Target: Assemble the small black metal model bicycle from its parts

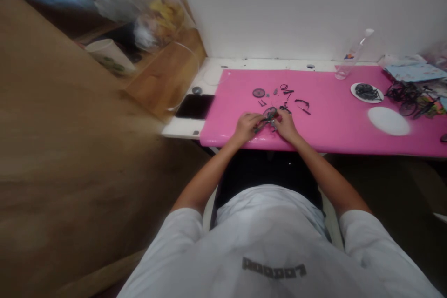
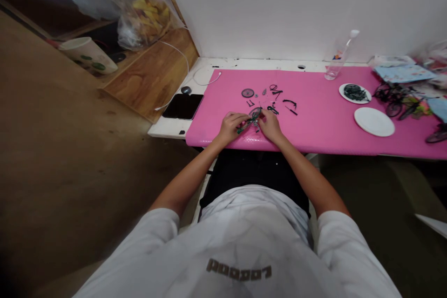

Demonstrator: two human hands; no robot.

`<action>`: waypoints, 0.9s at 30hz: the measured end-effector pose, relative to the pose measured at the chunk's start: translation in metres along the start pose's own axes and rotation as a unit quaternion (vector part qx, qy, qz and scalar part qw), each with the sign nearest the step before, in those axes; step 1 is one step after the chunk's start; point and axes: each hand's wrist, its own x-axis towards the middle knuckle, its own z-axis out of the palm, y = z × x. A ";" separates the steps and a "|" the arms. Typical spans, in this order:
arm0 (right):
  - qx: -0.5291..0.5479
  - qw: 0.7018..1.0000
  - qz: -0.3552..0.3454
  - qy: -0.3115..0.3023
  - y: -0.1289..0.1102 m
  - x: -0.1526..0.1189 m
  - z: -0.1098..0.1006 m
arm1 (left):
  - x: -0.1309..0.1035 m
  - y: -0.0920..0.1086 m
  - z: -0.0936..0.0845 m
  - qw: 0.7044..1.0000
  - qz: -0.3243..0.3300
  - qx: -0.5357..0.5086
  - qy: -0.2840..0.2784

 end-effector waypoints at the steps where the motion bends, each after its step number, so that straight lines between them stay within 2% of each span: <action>1: 0.008 1.000 0.009 0.010 -0.002 0.000 0.000 | 0.000 0.000 0.000 1.000 -0.001 0.001 -0.001; 6: 0.024 0.999 0.011 0.030 -0.002 -0.001 0.001 | 0.001 0.001 0.000 1.000 0.000 0.000 0.003; 14: -0.020 0.999 -0.036 -0.023 0.008 0.001 0.001 | 0.000 0.000 0.001 1.000 -0.007 -0.002 -0.006; 23: 0.017 0.999 0.016 0.026 -0.006 -0.001 0.000 | 0.001 0.000 0.001 1.000 -0.006 -0.003 0.000; 27: 0.010 1.000 0.009 0.022 -0.006 -0.001 0.000 | 0.001 0.002 0.000 1.000 -0.015 -0.004 -0.002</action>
